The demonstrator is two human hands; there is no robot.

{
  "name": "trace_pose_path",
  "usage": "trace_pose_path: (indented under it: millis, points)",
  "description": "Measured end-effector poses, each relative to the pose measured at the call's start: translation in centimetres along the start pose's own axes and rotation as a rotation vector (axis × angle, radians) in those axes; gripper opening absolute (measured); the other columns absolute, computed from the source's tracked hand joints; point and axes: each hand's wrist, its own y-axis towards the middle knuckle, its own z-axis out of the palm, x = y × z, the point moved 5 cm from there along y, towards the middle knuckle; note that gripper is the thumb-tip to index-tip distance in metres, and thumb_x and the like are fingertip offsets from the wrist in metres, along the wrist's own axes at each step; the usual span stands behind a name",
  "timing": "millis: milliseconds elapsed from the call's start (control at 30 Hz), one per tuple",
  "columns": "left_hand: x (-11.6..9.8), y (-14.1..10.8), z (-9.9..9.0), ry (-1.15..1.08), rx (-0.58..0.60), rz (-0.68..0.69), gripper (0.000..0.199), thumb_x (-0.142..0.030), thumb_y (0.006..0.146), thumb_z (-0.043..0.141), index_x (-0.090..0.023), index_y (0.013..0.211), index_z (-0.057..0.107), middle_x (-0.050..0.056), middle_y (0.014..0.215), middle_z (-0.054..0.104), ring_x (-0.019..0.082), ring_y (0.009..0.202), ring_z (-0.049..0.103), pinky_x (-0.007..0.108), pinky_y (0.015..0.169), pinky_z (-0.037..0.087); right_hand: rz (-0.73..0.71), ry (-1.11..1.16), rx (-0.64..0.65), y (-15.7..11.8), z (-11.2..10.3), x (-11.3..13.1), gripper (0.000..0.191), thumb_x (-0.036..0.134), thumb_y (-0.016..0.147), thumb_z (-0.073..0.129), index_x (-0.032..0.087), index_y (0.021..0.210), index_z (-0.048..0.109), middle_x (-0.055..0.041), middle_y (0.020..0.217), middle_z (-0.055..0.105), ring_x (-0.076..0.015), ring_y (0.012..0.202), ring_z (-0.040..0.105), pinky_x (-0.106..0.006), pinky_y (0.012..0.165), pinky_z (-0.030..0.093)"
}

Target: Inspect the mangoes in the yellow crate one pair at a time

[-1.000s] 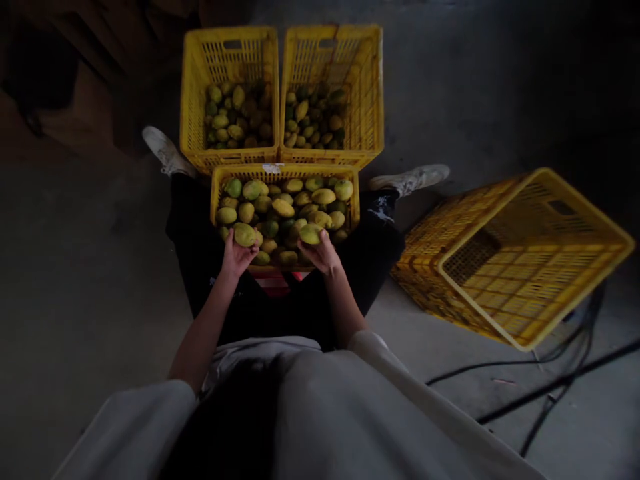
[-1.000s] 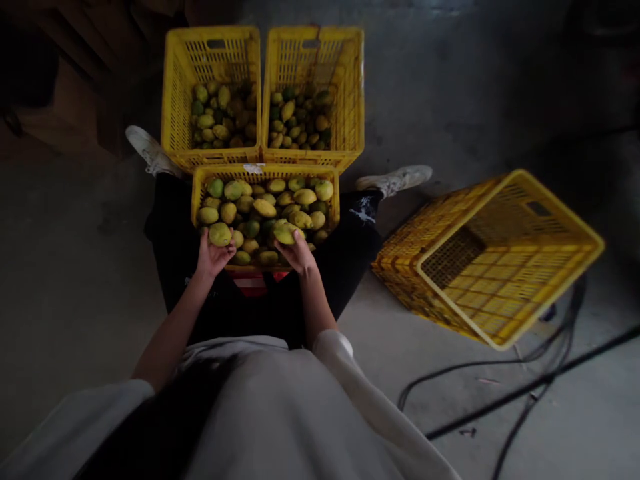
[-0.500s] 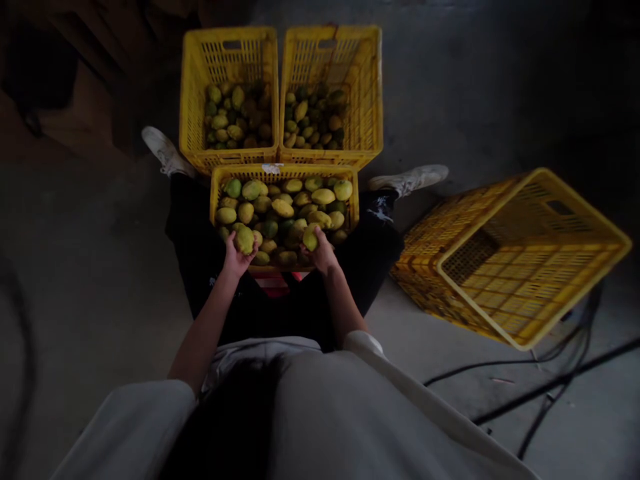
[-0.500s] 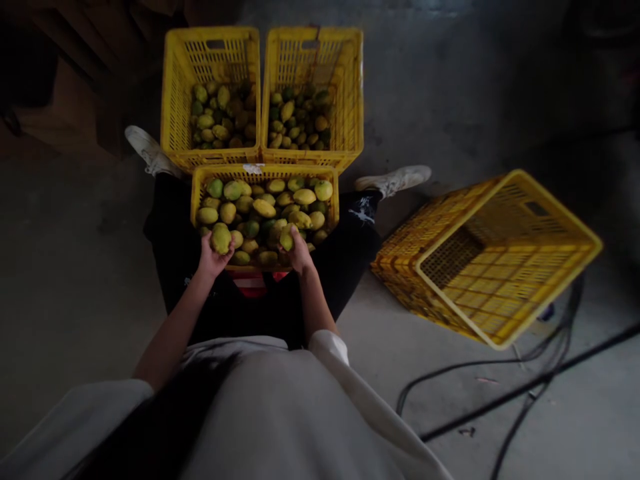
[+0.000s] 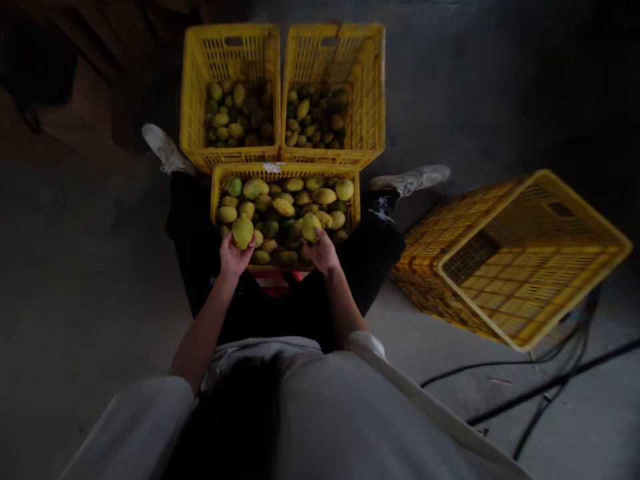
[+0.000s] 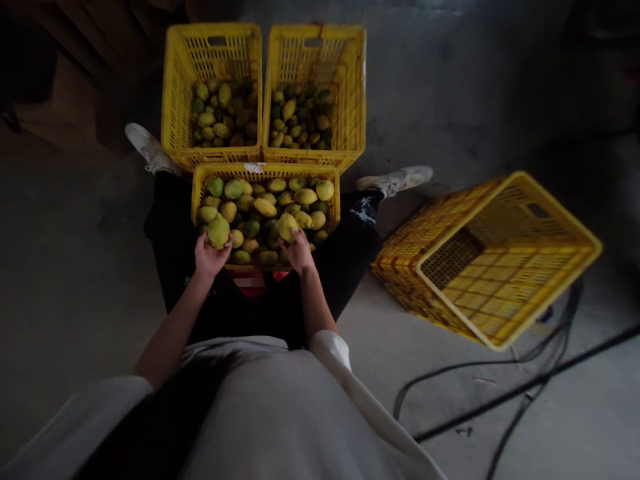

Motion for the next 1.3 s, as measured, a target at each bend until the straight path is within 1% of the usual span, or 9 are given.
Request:
trace_pose_path:
  millis: [133,300,400,500,667,767,867,1133,1300]
  points:
    - [-0.3,0.0,0.2,-0.041,0.015,0.030,0.034,-0.040,0.107,0.043,-0.020,0.097,0.068,0.005,0.085,0.072,0.016,0.073,0.068,0.023,0.057,0.047,-0.099,0.031,-0.122,-0.4,0.1,0.7,0.017,0.034,0.081,0.076,0.027,0.091,0.064,0.0027,0.093,0.074,-0.0155,0.093,0.069,-0.027,0.078,0.058]
    - [-0.5,0.2,-0.2,-0.059,-0.010,0.034,0.043,-0.052,0.108,0.043,-0.021,0.090,0.067,0.002,0.075,0.067,0.012,0.064,0.061,0.021,0.058,0.048,-0.100,0.092,-0.081,-0.7,0.4,1.1,0.016,0.044,0.088,0.067,0.029,0.094,0.067,0.0010,0.095,0.075,-0.0170,0.093,0.070,-0.029,0.077,0.061]
    - [-0.5,0.3,-0.6,-0.073,-0.064,0.037,0.050,-0.059,0.107,0.041,-0.021,0.086,0.066,0.002,0.073,0.066,0.012,0.063,0.062,0.020,0.060,0.050,-0.138,0.123,-0.032,-0.9,0.2,1.6,0.020,0.046,0.086,0.068,0.032,0.100,0.066,0.0018,0.098,0.075,-0.0188,0.107,0.071,-0.035,0.089,0.063]
    - [-0.6,0.4,-0.7,-0.078,-0.069,0.046,0.052,-0.065,0.103,0.047,-0.020,0.091,0.069,0.004,0.078,0.070,0.013,0.070,0.067,0.022,0.067,0.057,-0.157,0.105,-0.007,-1.0,0.2,1.8,0.028,0.046,0.081,0.070,0.032,0.105,0.065,0.0002,0.100,0.074,-0.0213,0.115,0.069,-0.039,0.097,0.062]
    - [-0.7,0.5,-0.3,-0.144,0.011,0.051,0.043,-0.056,0.106,0.045,-0.021,0.106,0.070,0.005,0.093,0.073,0.015,0.090,0.072,0.026,0.081,0.063,-0.091,0.108,0.025,-1.1,0.9,1.5,0.034,0.043,0.076,0.069,0.030,0.107,0.065,-0.0011,0.100,0.074,-0.0225,0.111,0.069,-0.036,0.091,0.063]
    - [-0.3,0.3,0.1,-0.089,0.036,-0.032,0.048,-0.057,0.109,0.038,-0.021,0.101,0.068,0.005,0.092,0.070,0.011,0.079,0.068,0.014,0.061,0.055,-0.071,0.100,0.012,-1.1,1.0,1.3,0.030,0.045,0.079,0.067,0.030,0.104,0.064,0.0000,0.098,0.074,-0.0203,0.108,0.069,-0.033,0.089,0.063]
    - [0.4,0.0,0.5,0.006,0.042,-0.145,0.052,-0.058,0.108,0.033,-0.020,0.103,0.068,0.007,0.091,0.069,0.011,0.068,0.063,0.014,0.042,0.040,-0.075,0.077,-0.037,-1.1,0.6,1.4,0.026,0.050,0.084,0.065,0.030,0.099,0.062,0.0003,0.094,0.073,-0.0197,0.104,0.071,-0.033,0.086,0.064]
    - [1.1,0.1,0.5,0.102,0.050,-0.134,0.028,-0.039,0.102,0.047,-0.023,0.112,0.068,0.008,0.092,0.071,0.023,0.086,0.072,0.023,0.051,0.047,0.013,0.058,-0.012,-1.1,0.5,0.9,0.022,0.042,0.086,0.070,0.027,0.102,0.066,0.0007,0.093,0.075,-0.0180,0.084,0.071,-0.029,0.067,0.059]
    - [0.7,0.3,0.5,0.070,0.022,-0.059,0.035,-0.041,0.108,0.042,-0.020,0.099,0.069,0.006,0.088,0.070,0.016,0.071,0.065,0.022,0.049,0.044,-0.048,0.056,0.061,-1.8,1.6,1.4,0.031,0.029,0.078,0.075,0.030,0.109,0.067,0.0007,0.104,0.075,-0.0195,0.098,0.072,-0.031,0.081,0.061]
